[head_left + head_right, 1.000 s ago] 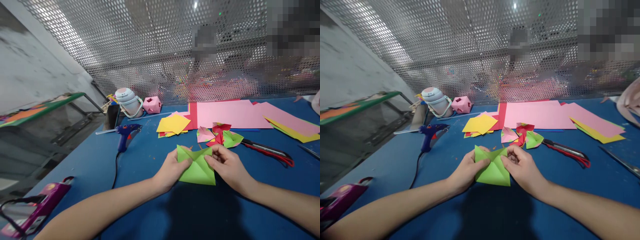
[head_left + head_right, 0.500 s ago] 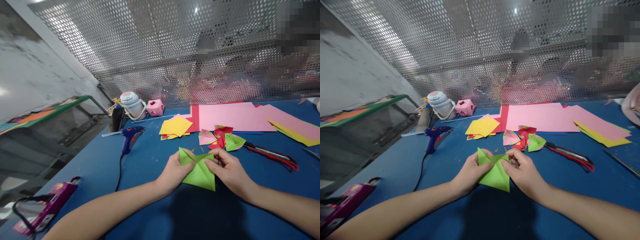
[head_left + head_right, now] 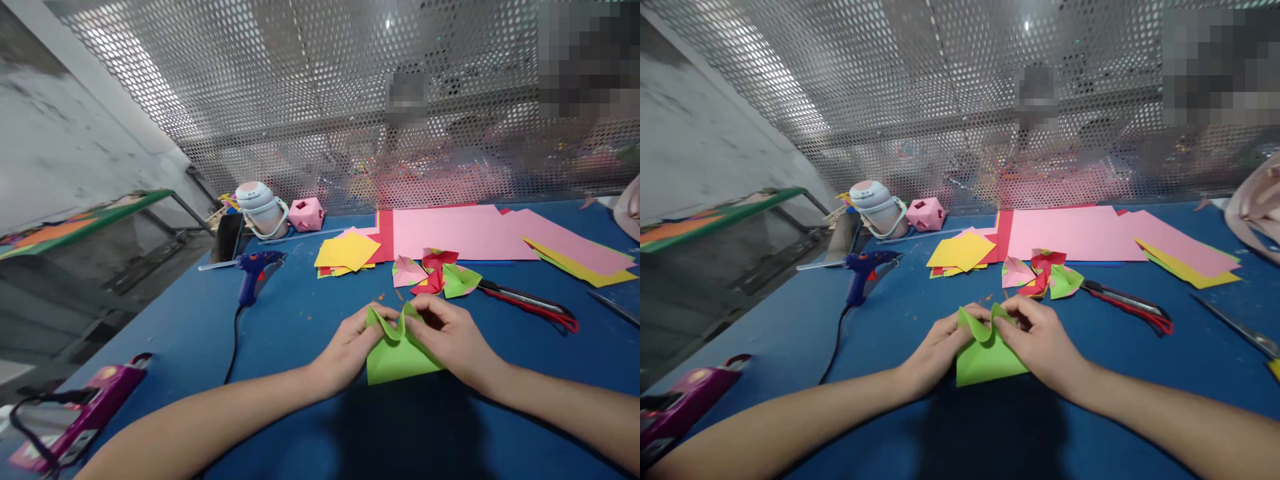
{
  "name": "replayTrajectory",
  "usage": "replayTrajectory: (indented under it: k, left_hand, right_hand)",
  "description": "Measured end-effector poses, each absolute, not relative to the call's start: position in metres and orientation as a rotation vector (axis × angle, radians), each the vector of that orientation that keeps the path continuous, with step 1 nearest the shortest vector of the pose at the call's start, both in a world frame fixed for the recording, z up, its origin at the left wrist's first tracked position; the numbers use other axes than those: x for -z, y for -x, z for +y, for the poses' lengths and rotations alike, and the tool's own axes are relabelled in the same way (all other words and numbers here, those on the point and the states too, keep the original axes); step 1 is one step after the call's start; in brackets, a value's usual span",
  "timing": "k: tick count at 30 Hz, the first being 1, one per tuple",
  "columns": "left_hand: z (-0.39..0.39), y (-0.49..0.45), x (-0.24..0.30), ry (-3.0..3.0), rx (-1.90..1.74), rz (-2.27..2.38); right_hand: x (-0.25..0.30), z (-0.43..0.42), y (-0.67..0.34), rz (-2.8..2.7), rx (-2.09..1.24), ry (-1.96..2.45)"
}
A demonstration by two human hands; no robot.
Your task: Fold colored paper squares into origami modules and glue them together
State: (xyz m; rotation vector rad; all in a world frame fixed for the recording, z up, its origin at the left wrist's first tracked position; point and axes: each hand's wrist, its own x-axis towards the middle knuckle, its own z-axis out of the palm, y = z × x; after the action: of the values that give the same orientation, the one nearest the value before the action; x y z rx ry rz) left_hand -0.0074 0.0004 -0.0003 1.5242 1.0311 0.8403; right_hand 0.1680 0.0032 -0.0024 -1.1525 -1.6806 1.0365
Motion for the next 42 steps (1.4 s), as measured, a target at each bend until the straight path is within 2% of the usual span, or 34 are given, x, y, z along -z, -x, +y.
replayTrajectory:
  k: [19,22,28,38,42]
  left_hand:
    - [-0.002,-0.003,0.001,-1.608,-0.760,1.111]
    - [-0.002,-0.005,0.003,-1.588,-0.774,1.151]
    - [-0.002,-0.007,0.005,-1.571,-0.783,1.138]
    - [-0.001,-0.005,0.003,-1.479,-0.806,1.168]
    - [0.001,-0.004,0.001,-1.486,-0.735,1.167]
  right_hand:
    - [-0.003,0.004,-0.167,-1.667,-1.297,1.100]
    - [-0.006,0.001,-0.168,-1.762,-1.231,1.077]
    - [-0.003,-0.001,-0.170,-1.915,-0.865,1.081]
    - [0.003,0.005,-0.171,-1.974,-0.736,1.011]
    - [0.005,0.009,-0.173,-2.009,-0.782,1.057]
